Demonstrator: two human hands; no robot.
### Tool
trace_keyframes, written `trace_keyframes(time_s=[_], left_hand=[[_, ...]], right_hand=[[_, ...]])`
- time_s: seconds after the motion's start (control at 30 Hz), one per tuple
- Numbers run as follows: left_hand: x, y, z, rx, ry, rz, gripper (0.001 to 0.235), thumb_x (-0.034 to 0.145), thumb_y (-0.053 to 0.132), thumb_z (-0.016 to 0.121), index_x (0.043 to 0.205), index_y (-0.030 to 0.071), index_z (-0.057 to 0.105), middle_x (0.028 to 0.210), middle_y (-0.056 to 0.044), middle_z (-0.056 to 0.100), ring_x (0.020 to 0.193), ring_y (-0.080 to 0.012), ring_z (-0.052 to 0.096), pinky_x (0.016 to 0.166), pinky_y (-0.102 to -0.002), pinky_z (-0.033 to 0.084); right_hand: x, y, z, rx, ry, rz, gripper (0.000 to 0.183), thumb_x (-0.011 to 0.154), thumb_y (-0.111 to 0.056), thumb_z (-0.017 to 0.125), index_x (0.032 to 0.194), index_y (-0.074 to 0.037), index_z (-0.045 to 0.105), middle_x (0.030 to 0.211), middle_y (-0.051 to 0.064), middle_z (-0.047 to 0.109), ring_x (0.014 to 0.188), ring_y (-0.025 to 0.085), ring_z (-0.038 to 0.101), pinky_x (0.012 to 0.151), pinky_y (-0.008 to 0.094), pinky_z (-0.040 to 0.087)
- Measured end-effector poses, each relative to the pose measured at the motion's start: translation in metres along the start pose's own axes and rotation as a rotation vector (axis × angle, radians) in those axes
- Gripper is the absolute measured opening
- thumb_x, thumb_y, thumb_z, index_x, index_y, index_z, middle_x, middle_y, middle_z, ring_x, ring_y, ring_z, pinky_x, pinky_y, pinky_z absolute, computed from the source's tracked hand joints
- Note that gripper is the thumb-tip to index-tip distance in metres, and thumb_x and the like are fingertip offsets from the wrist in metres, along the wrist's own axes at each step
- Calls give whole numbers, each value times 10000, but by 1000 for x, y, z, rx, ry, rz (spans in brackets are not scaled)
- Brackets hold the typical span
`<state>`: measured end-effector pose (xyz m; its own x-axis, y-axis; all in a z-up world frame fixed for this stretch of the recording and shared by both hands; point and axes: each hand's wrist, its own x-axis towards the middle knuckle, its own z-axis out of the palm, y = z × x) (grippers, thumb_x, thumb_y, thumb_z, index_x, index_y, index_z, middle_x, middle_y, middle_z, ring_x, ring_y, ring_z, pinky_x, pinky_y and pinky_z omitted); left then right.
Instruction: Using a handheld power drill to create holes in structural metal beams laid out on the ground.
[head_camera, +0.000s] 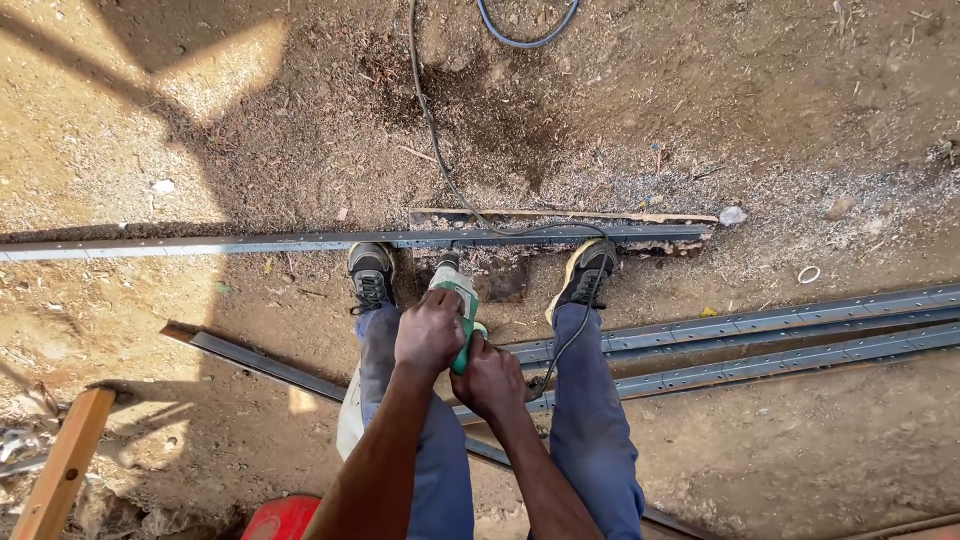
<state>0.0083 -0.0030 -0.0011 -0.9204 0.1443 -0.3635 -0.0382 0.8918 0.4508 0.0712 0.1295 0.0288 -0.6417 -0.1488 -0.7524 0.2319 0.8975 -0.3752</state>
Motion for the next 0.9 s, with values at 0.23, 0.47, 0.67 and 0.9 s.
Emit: trace_keyframes(time_s=[0.23,0.47,0.67,0.9], left_hand=[[-12,-3,20,-15,-60,-93,156,739,106,625,766,254,584,801,34,599,650,-254,712,539,-409,600],[-10,60,-79,-415,-254,-840,249,1000,297,481,1139,111,570,1109,-171,674,966,-422,670,760,-592,491],[-43,67,-39,-1004,-377,-1348,561,831,402,721,1256,91,525,1121,-134,674,1029,-284,668,859,-414,507],[-44,105,49,-1878,-631,-1511,619,774,441,768,1232,37,665,1017,-191,752,839,-338,720,805,-496,612]], right_hand=[[-2,16,7,-212,9,-170,610,722,-313,697,1194,52,571,812,190,707,710,459,748,582,560,603],[-59,-9,-71,-234,-63,-180,701,785,-243,716,1372,70,496,915,196,734,726,436,715,544,562,533],[-100,45,-96,-158,-302,-28,861,927,-698,569,1492,-79,373,1148,201,668,905,516,664,777,674,507],[-89,108,-115,-307,-266,-195,767,853,-399,742,1459,-32,447,1108,212,670,950,508,644,755,609,531]])
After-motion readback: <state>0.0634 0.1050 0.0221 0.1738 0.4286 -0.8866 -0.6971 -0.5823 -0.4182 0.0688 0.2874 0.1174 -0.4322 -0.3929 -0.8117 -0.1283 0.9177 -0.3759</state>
